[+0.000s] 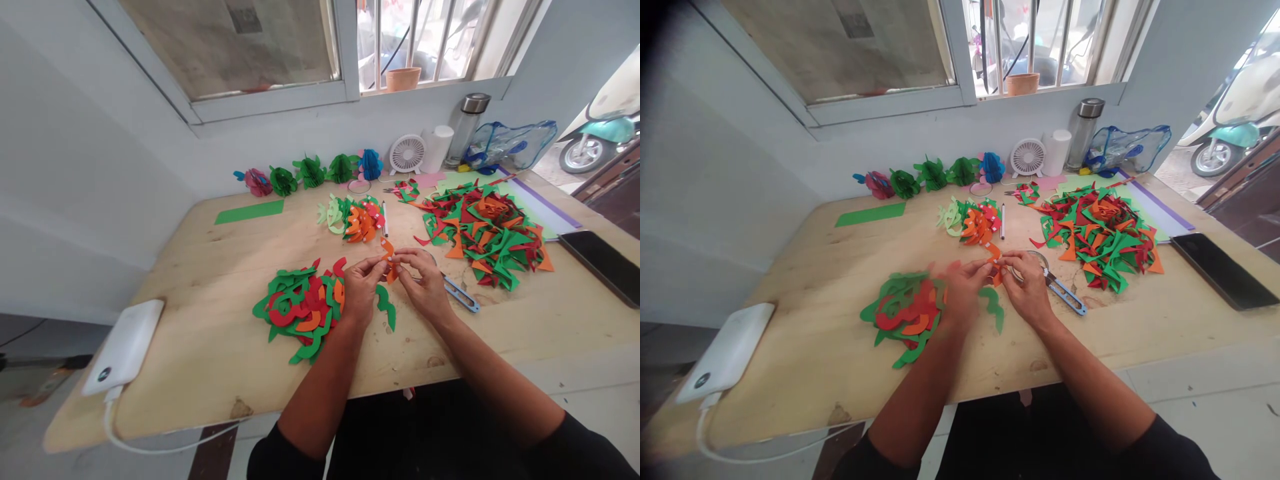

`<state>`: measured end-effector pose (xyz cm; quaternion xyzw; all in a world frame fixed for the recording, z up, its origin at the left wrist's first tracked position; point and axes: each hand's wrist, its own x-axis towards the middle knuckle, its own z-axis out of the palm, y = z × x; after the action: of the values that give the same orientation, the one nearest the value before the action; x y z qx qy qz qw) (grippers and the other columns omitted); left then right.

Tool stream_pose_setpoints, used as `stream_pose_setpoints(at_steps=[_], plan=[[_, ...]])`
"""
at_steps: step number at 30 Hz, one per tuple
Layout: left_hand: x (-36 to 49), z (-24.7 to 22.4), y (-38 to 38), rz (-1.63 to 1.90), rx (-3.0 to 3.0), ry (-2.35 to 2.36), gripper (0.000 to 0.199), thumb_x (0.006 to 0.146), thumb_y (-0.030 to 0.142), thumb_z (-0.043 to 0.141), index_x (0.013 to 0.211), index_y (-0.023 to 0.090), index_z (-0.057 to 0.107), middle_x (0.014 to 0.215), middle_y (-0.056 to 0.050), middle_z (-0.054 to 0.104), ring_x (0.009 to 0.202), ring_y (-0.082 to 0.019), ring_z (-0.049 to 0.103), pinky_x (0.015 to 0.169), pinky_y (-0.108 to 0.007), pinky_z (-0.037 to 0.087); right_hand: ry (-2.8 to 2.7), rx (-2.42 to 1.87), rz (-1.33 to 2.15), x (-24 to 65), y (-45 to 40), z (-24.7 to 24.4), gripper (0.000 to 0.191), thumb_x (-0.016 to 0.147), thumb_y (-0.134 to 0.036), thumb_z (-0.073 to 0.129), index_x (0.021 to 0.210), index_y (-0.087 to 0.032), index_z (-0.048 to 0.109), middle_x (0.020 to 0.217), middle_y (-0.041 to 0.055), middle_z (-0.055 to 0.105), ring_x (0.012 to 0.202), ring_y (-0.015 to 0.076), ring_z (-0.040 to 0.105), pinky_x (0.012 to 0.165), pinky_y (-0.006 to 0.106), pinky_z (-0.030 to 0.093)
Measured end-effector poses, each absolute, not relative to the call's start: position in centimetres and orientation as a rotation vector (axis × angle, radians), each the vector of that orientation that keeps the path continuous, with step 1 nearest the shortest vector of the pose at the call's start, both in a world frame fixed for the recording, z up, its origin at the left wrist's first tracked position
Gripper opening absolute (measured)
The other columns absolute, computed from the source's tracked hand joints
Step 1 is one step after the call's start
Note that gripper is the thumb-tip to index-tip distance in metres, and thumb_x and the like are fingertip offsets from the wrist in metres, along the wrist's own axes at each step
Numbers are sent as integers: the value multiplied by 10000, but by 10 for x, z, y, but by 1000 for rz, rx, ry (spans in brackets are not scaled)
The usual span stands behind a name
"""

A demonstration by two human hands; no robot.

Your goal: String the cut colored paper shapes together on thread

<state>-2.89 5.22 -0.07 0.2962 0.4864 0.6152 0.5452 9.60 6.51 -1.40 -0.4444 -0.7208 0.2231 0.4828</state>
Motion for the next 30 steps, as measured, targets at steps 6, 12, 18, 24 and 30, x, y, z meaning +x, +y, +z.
stream_pose_setpoints(at_steps=[6, 12, 18, 24, 30], plan=[[-29, -2, 52, 1488, 725, 1188, 154, 622, 225, 704, 750, 144, 734, 673, -26, 693, 602, -109, 607, 609, -226, 471, -1789, -1071, 462, 95, 64, -13, 181, 813, -173, 536, 926, -240, 661, 993, 69, 654, 995, 235, 573, 880, 430, 429], [-27, -10, 57, 1550, 625, 1117, 179, 596, 257, 739, 728, 138, 718, 678, -24, 694, 567, -95, 601, 588, -218, 476, -1767, -1086, 532, 96, 66, -15, 141, 809, -194, 547, 894, -242, 649, 992, 59, 662, 975, 225, 583, 831, 403, 447], [-27, -13, 57, 1530, 623, 1059, 189, 588, 260, 757, 722, 134, 718, 682, -28, 697, 577, -93, 608, 588, -210, 484, -1784, -1090, 552, 96, 66, -14, 124, 808, -186, 546, 866, -232, 646, 995, 59, 668, 973, 223, 583, 822, 391, 442], [-28, -14, 57, 1502, 569, 1020, 179, 565, 221, 769, 713, 135, 716, 672, -26, 696, 584, -88, 613, 604, -201, 480, -1781, -1092, 542, 96, 67, -16, 123, 803, -188, 547, 867, -236, 640, 975, 55, 670, 963, 226, 587, 819, 394, 447], [-29, -10, 57, 1468, 570, 1030, 230, 523, 231, 793, 712, 129, 710, 710, -46, 705, 617, -111, 625, 630, -226, 483, -1786, -1085, 502, 95, 66, -16, 126, 803, -174, 536, 870, -231, 627, 952, 60, 666, 961, 229, 584, 826, 394, 448]])
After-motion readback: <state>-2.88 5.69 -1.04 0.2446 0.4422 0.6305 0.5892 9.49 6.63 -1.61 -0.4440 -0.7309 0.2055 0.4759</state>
